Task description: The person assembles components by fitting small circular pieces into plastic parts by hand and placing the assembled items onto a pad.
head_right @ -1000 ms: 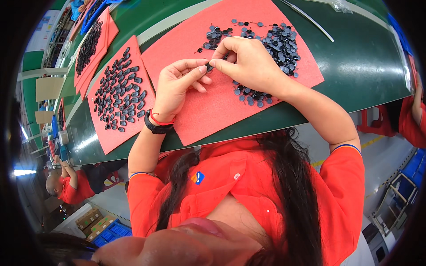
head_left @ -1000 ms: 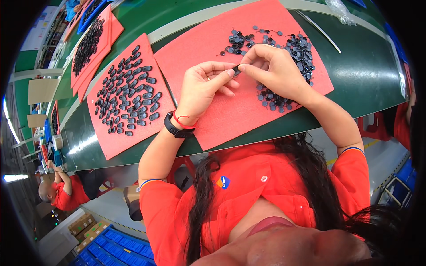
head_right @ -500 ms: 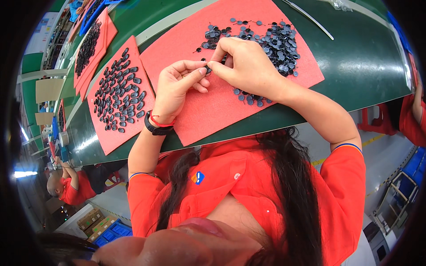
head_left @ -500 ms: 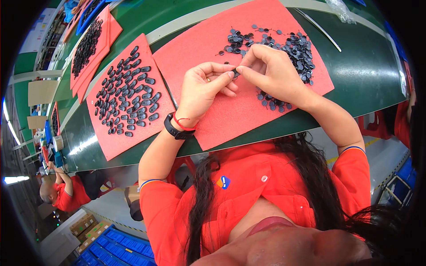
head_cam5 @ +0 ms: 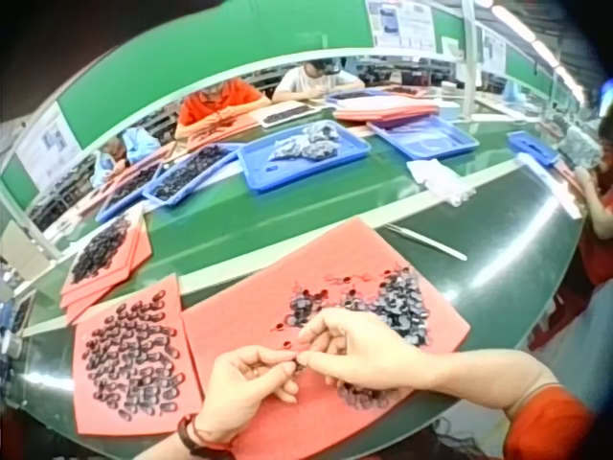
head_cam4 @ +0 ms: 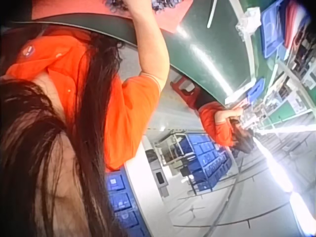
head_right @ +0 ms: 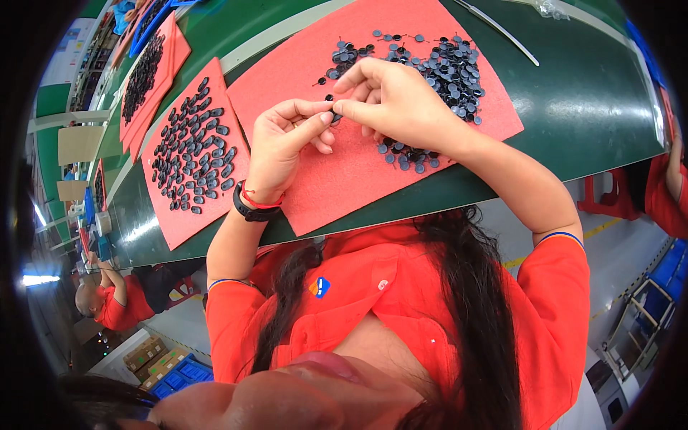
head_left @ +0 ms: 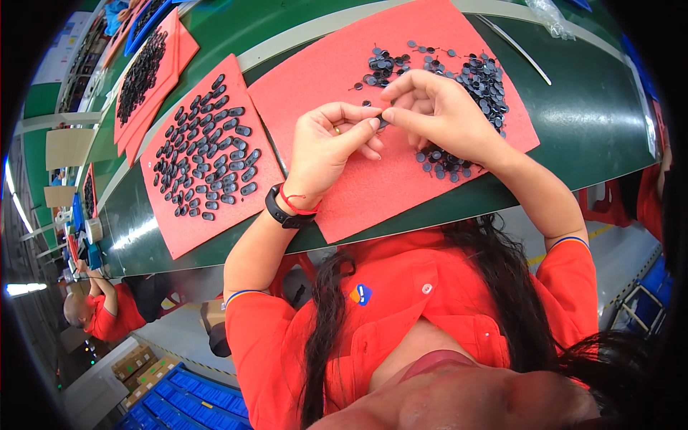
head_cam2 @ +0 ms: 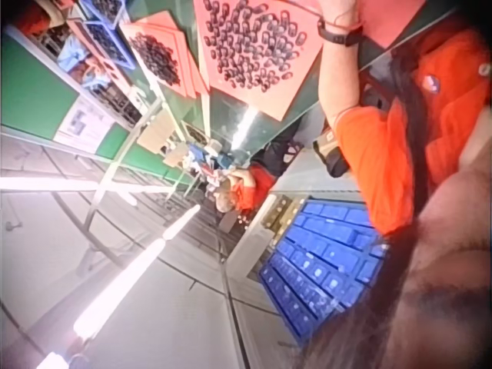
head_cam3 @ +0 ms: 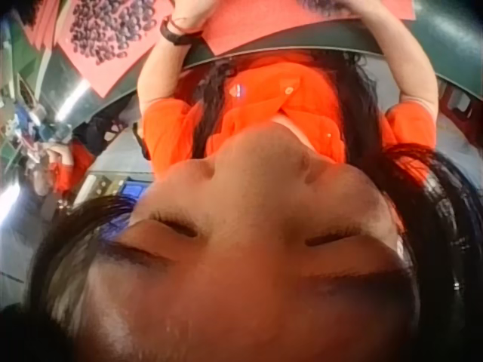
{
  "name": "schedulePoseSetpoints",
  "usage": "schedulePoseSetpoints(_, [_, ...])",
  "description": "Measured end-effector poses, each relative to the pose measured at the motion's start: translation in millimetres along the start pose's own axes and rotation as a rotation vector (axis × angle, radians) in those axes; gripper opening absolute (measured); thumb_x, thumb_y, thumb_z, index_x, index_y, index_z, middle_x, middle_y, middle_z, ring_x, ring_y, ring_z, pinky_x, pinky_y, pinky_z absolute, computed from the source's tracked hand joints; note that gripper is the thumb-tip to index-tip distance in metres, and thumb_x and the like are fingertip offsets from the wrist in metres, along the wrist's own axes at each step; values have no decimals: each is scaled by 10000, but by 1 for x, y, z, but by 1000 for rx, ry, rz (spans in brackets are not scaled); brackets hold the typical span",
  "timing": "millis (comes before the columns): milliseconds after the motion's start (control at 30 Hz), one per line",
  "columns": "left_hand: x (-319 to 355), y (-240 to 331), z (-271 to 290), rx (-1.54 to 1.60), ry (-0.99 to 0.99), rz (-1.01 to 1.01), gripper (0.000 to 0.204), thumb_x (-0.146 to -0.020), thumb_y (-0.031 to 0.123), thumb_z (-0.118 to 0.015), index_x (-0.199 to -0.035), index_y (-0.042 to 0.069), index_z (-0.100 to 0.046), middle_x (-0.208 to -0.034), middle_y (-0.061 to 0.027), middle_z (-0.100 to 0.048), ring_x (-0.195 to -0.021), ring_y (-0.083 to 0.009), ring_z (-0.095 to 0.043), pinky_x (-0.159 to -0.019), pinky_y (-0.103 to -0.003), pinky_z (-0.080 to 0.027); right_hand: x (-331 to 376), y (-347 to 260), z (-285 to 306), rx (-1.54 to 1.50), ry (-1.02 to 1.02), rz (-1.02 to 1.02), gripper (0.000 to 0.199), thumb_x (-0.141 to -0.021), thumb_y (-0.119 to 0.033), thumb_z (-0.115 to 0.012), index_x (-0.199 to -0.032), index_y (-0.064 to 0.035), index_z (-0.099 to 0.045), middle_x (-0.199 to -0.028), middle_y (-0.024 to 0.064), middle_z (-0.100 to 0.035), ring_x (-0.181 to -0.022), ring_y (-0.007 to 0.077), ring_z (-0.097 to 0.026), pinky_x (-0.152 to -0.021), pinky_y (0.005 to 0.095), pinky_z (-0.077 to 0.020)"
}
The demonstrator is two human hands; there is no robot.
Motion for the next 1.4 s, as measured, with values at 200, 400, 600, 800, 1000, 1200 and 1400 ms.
schedulePoseSetpoints(200, [1, 1, -1, -2, -11, 6, 165, -827, 10, -598, -982, -48, -604, -787, -81, -634, -637, -101, -601, -555, -198, -494, 1, -3, 1, 0, -134, -147, 169, -830, -131, -594, -893, 25, -576, -705, 35, -594, -525, 60, -525, -464, 193, -424])
schedulePoseSetpoints(400, [1, 0, -1, 9, -52, 28, 150, -820, 13, -609, -959, -42, -605, -806, -86, -637, -630, -103, -605, -542, -202, -500, 1, -1, 0, 33, -130, -148, 151, -826, -136, -601, -836, 13, -585, -651, 16, -578, -505, 53, -503, -452, 188, -394])
schedulePoseSetpoints(600, [3, -1, 0, 7, -52, 33, 121, -811, -2, -610, -927, -35, -610, -790, -88, -638, -620, -106, -605, -546, -207, -506, 2, 1, 0, 21, -149, -139, 142, -823, -137, -606, -822, 3, -579, -640, 6, -565, -498, 50, -487, -446, 190, -382])
schedulePoseSetpoints(800, [2, -1, -2, 24, -27, 41, 102, -805, -9, -610, -905, -32, -618, -786, -91, -641, -611, -106, -604, -543, -206, -504, 1, 6, -2, 21, -155, -130, 134, -821, -132, -601, -807, -7, -556, -624, -3, -550, -488, 49, -468, -438, 195, -363])
schedulePoseSetpoints(1000, [2, -3, -1, 27, -16, 47, 95, -799, -11, -614, -892, -30, -623, -772, -87, -641, -590, -100, -595, -515, -202, -493, 1, 5, -3, 30, -167, -154, 132, -818, -128, -587, -793, -7, -541, -623, -5, -546, -498, 46, -471, -441, 194, -362])
schedulePoseSetpoints(1200, [1, -5, 2, 37, -32, 87, 125, -801, -2, -613, -904, -71, -595, -801, -125, -643, -599, -132, -617, -534, -239, -528, 1, 6, -3, 93, -150, -129, 139, -814, -131, -582, -785, -3, -538, -635, -6, -547, -517, 40, -471, -454, 195, -368])
schedulePoseSetpoints(1400, [1, -10, -2, 80, 15, 85, 86, -794, -3, -628, -877, -24, -619, -740, -68, -632, -538, -80, -569, -480, -193, -468, 1, 7, -5, 152, -142, -133, 133, -803, -124, -577, -778, 1, -539, -680, -8, -553, -605, 32, -491, -538, 197, -394])
Point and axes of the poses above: each hand's wrist, its own x-axis away from the middle knuckle, its own z-axis out of the back of the hand, y = z × x, the point moved 2 cm from there along -x, towards the middle knuckle
